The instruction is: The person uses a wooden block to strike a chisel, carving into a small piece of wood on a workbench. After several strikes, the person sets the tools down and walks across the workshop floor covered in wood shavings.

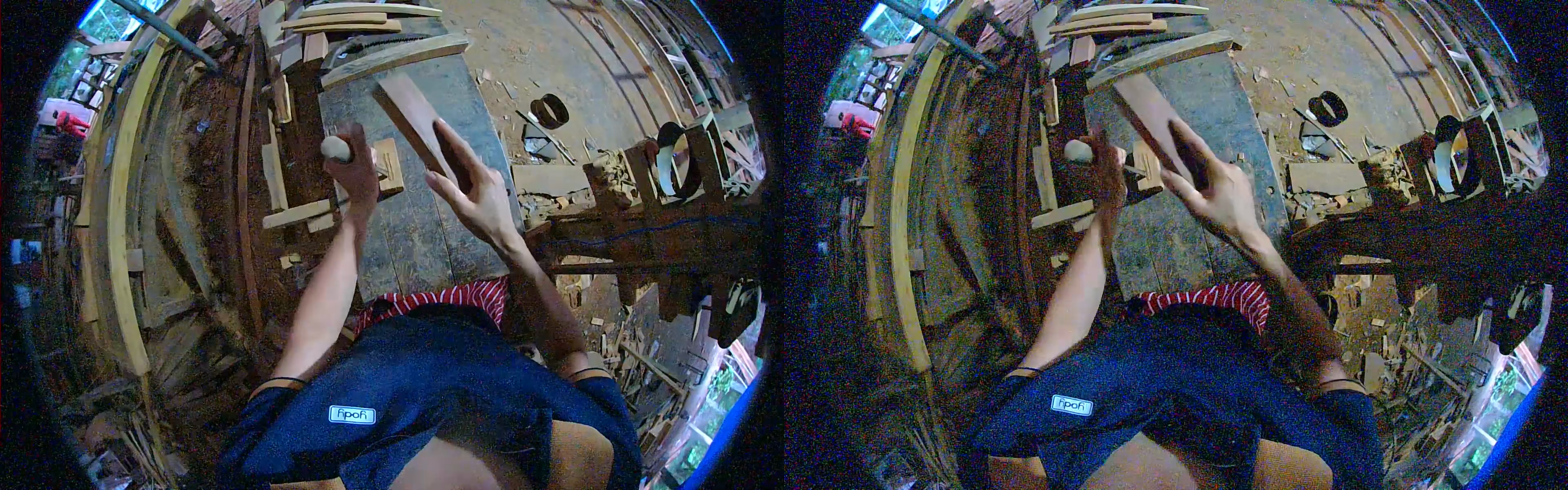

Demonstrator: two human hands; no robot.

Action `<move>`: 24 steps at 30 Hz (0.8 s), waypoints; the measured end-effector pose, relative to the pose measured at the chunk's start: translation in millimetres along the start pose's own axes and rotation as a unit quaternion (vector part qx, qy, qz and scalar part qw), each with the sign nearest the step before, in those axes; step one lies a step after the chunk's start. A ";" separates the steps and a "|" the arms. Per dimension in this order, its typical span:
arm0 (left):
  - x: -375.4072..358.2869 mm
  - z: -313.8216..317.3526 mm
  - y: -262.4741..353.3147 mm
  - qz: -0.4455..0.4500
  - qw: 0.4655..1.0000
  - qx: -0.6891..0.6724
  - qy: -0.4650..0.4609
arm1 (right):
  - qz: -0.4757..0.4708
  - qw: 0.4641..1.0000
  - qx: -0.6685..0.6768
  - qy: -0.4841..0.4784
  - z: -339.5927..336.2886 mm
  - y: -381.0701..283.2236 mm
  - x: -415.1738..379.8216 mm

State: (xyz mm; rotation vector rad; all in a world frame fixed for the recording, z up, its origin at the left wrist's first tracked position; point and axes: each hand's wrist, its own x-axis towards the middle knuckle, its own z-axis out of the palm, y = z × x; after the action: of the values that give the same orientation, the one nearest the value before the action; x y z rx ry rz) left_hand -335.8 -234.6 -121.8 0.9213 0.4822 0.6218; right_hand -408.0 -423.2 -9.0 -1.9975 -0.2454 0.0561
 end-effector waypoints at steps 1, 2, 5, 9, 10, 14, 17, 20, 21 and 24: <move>-3.9 -2.1 3.1 0.001 0.996 0.069 -0.059 | -0.034 0.999 0.000 0.001 -0.9 -17.8 5.4; -6.3 -2.7 5.9 0.002 0.983 0.139 -0.117 | -0.069 0.998 0.000 0.003 2.8 -29.0 11.0; -6.7 -15.2 -12.1 0.018 0.963 0.173 -0.208 | -0.215 0.973 -0.043 0.068 14.5 -42.5 23.2; -2.6 -29.8 -32.9 -0.006 0.944 0.152 -0.292 | -0.241 0.944 -0.227 0.001 31.5 -38.1 31.0; -1.2 -33.0 -36.0 -0.013 0.939 0.153 -0.308 | -0.221 0.942 -0.249 -0.028 36.2 -35.0 34.6; 2.8 -39.8 -44.5 -0.033 0.913 0.169 -0.370 | -0.220 0.944 -0.242 -0.034 28.4 -59.0 26.0; 1.5 -45.3 -47.1 -0.046 0.895 0.184 -0.403 | -0.302 0.935 -0.185 0.033 30.2 -65.5 23.5; 0.9 -45.8 -47.7 -0.056 0.888 0.178 -0.420 | -0.185 0.921 -0.334 -0.080 34.0 -54.2 31.3; 0.3 -47.6 -47.5 -0.055 0.885 0.184 -0.424 | -0.226 0.934 -0.275 -0.038 32.7 -60.1 26.9; -1.1 -56.1 -51.0 -0.050 0.868 0.221 -0.442 | -0.286 0.936 -0.200 0.037 34.0 -67.7 19.4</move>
State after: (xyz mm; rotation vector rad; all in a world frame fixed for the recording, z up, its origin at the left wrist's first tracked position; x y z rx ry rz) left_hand -357.2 -226.0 -194.0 1.4846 -0.1769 -0.0642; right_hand -404.1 -361.4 38.9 -2.2435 -0.8338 -0.4741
